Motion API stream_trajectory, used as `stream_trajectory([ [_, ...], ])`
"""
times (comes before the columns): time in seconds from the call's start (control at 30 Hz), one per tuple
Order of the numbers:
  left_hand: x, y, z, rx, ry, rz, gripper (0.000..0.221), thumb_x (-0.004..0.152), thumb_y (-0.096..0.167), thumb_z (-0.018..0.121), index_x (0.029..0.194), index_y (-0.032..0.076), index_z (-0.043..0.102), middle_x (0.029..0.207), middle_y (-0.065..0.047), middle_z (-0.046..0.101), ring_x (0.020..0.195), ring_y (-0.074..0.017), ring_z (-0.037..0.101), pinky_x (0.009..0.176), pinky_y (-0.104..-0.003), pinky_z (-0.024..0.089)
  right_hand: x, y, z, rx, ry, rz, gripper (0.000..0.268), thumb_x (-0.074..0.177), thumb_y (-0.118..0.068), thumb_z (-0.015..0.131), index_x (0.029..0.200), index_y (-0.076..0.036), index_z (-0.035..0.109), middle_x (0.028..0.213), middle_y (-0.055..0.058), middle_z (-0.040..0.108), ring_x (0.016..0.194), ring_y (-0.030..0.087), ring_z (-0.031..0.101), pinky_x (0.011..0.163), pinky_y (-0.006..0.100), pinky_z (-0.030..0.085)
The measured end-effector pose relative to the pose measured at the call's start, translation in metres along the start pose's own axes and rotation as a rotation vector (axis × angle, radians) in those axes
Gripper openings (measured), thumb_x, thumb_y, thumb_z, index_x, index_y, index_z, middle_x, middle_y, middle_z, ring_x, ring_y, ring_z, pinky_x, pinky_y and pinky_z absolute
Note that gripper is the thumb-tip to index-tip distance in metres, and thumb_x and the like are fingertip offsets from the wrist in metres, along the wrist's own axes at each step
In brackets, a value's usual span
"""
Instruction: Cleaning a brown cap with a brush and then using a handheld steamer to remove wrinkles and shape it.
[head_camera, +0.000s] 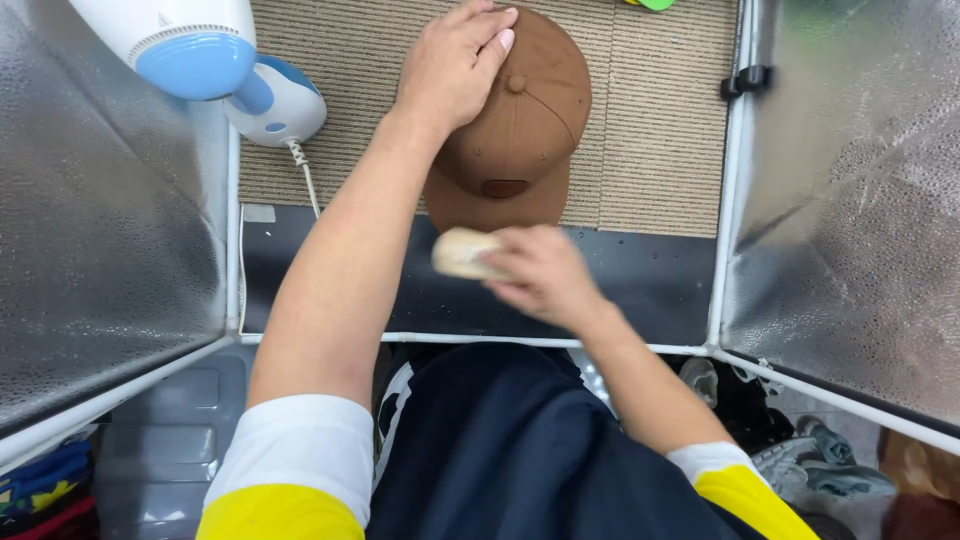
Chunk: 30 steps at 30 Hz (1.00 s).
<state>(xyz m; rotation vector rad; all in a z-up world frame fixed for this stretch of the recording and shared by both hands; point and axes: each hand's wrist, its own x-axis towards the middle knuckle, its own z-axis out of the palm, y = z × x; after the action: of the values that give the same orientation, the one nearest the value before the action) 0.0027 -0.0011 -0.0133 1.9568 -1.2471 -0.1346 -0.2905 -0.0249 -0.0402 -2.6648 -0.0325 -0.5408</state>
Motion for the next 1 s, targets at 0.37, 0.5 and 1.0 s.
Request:
stream_trajectory([
  [0.37, -0.002, 0.016, -0.013, 0.035, -0.103, -0.096, 0.049, 0.107, 0.039, 0.040, 0.146, 0.016, 0.058, 0.151, -0.008, 0.054, 0.140, -0.0280, 0.046, 0.112, -0.046, 0.034, -0.040, 0.059, -0.011, 0.077, 0.167, 0.587, 0.058, 0.100, -0.034, 0.067, 0.148, -0.007, 0.050, 0.133, 0.014, 0.060, 0.120, 0.028, 0.059, 0.099, 0.039, 0.048],
  [0.5, -0.001, 0.004, -0.011, 0.059, -0.118, -0.086, 0.053, 0.107, 0.040, 0.037, 0.148, 0.011, 0.054, 0.152, -0.012, 0.054, 0.141, -0.0296, 0.047, 0.114, -0.045, 0.034, 0.027, 0.004, -0.026, 0.107, 0.362, 0.344, 0.046, 0.106, -0.026, 0.062, 0.147, -0.007, 0.052, 0.124, 0.019, 0.055, 0.111, 0.032, 0.060, 0.094, 0.041, 0.051],
  [1.0, -0.002, 0.020, -0.018, -0.002, -0.157, -0.244, 0.052, 0.104, 0.042, 0.036, 0.148, 0.022, 0.055, 0.154, -0.004, 0.052, 0.142, -0.0266, 0.045, 0.111, -0.048, 0.037, -0.020, 0.179, -0.038, -0.122, 0.434, 1.026, 0.064, 0.076, -0.033, 0.093, 0.127, -0.013, 0.060, 0.108, 0.010, 0.062, 0.093, 0.029, 0.064, 0.078, 0.043, 0.053],
])
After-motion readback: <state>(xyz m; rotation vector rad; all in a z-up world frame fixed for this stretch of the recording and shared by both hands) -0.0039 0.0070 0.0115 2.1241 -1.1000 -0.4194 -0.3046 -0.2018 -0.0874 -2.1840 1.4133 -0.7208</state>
